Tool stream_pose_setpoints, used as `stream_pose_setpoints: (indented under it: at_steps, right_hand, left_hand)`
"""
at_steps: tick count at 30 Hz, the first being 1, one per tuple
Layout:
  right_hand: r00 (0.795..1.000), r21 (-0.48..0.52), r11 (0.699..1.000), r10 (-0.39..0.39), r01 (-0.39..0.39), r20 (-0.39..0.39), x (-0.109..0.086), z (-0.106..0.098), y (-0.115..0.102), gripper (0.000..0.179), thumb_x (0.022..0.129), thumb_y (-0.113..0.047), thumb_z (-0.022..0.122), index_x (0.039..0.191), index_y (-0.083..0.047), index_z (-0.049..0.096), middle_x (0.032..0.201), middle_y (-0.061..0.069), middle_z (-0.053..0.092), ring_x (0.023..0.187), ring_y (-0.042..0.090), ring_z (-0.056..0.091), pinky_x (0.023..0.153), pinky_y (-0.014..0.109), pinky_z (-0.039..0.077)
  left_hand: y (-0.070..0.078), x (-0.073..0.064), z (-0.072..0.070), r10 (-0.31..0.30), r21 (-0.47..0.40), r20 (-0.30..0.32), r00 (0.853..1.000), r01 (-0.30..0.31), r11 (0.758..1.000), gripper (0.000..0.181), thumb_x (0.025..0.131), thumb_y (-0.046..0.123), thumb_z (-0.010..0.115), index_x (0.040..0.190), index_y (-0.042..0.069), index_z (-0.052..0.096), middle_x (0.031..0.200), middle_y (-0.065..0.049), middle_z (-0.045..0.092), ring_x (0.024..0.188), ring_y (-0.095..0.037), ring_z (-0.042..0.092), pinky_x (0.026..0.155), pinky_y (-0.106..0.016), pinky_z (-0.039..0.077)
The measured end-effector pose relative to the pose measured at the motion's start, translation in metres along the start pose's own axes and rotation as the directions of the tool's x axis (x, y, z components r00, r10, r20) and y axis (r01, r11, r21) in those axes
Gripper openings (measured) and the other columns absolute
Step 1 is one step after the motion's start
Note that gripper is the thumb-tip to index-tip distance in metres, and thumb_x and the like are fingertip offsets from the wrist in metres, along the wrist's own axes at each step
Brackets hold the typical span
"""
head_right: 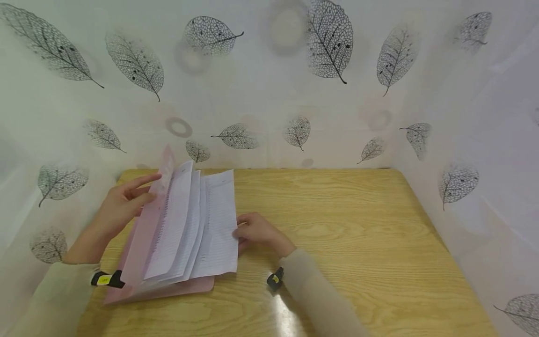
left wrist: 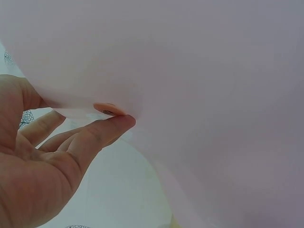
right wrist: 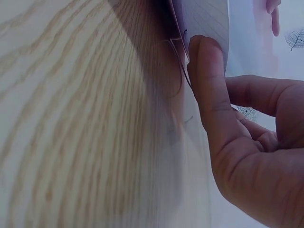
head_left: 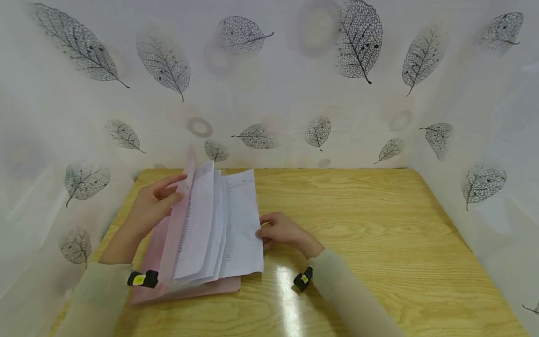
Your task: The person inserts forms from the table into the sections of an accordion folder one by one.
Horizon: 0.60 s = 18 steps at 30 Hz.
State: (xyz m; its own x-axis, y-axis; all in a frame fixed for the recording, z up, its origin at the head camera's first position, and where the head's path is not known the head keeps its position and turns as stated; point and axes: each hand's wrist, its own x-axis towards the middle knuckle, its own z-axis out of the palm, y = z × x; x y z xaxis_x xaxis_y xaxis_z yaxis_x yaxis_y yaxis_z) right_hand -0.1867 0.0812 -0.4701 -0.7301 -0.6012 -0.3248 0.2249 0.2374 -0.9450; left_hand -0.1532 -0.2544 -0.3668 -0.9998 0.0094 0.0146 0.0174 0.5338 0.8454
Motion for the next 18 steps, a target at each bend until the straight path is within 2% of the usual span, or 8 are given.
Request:
stream_pose_setpoints:
  at_steps: [7,11,13,15,16,18]
  right_hand:
    - [1.0,0.006,1.0,-0.004,0.004,0.005,0.003,0.005,-0.001,0.037,0.097,0.002,0.061,0.131,0.016,0.061,0.109,0.033,0.075,0.076,0.02,0.074,0.074,0.04,0.065]
    - [1.0,0.008,1.0,-0.011,0.011,0.014,0.004,0.008,-0.004,0.036,0.097,0.003,0.061,0.131,0.017,0.06,0.109,0.034,0.075,0.073,0.018,0.073,0.072,0.038,0.064]
    - [1.0,0.003,1.0,-0.016,0.016,0.018,0.003,0.01,-0.006,0.037,0.097,0.002,0.061,0.131,0.017,0.06,0.108,0.033,0.075,0.072,0.018,0.073,0.071,0.037,0.064]
    - [1.0,0.002,1.0,-0.017,0.017,0.021,0.003,0.012,-0.008,0.037,0.097,0.002,0.061,0.132,0.017,0.06,0.108,0.033,0.075,0.072,0.017,0.073,0.072,0.037,0.064]
    - [1.0,-0.002,1.0,-0.017,0.017,0.021,0.003,0.013,-0.009,0.038,0.097,0.001,0.062,0.132,0.016,0.06,0.108,0.032,0.076,0.072,0.017,0.073,0.071,0.037,0.064]
    - [1.0,-0.006,1.0,-0.014,0.014,0.026,0.004,0.014,-0.01,0.038,0.097,0.0,0.062,0.133,0.015,0.06,0.108,0.031,0.076,0.072,0.017,0.074,0.072,0.038,0.064]
  left_hand:
    - [-0.001,0.0,0.0,0.003,0.008,-0.001,1.0,-0.003,1.0,0.052,0.106,0.025,0.06,0.157,0.019,0.052,0.154,-0.023,0.055,0.135,-0.031,0.06,0.072,-0.025,0.055]
    - [-0.002,0.0,-0.001,0.003,0.006,-0.003,1.0,-0.003,1.0,0.052,0.106,0.025,0.061,0.157,0.02,0.053,0.154,-0.023,0.056,0.122,-0.006,0.063,0.071,-0.025,0.055]
    - [-0.003,0.001,-0.001,0.007,0.004,-0.004,1.0,-0.007,1.0,0.052,0.106,0.025,0.061,0.156,0.02,0.053,0.153,-0.023,0.056,0.113,0.007,0.06,0.071,-0.025,0.054]
    - [-0.003,0.001,-0.001,0.011,-0.001,-0.004,1.0,-0.011,1.0,0.052,0.106,0.025,0.061,0.156,0.019,0.053,0.153,-0.024,0.056,0.107,0.015,0.057,0.07,-0.025,0.054]
    - [-0.003,0.001,0.0,0.012,-0.003,-0.004,1.0,-0.012,1.0,0.052,0.106,0.024,0.06,0.157,0.019,0.053,0.153,-0.024,0.056,0.111,0.01,0.061,0.07,-0.025,0.054]
    - [-0.003,0.001,0.0,0.015,-0.004,-0.004,1.0,-0.015,1.0,0.052,0.106,0.025,0.061,0.156,0.019,0.053,0.154,-0.023,0.055,0.113,0.007,0.061,0.07,-0.025,0.054]
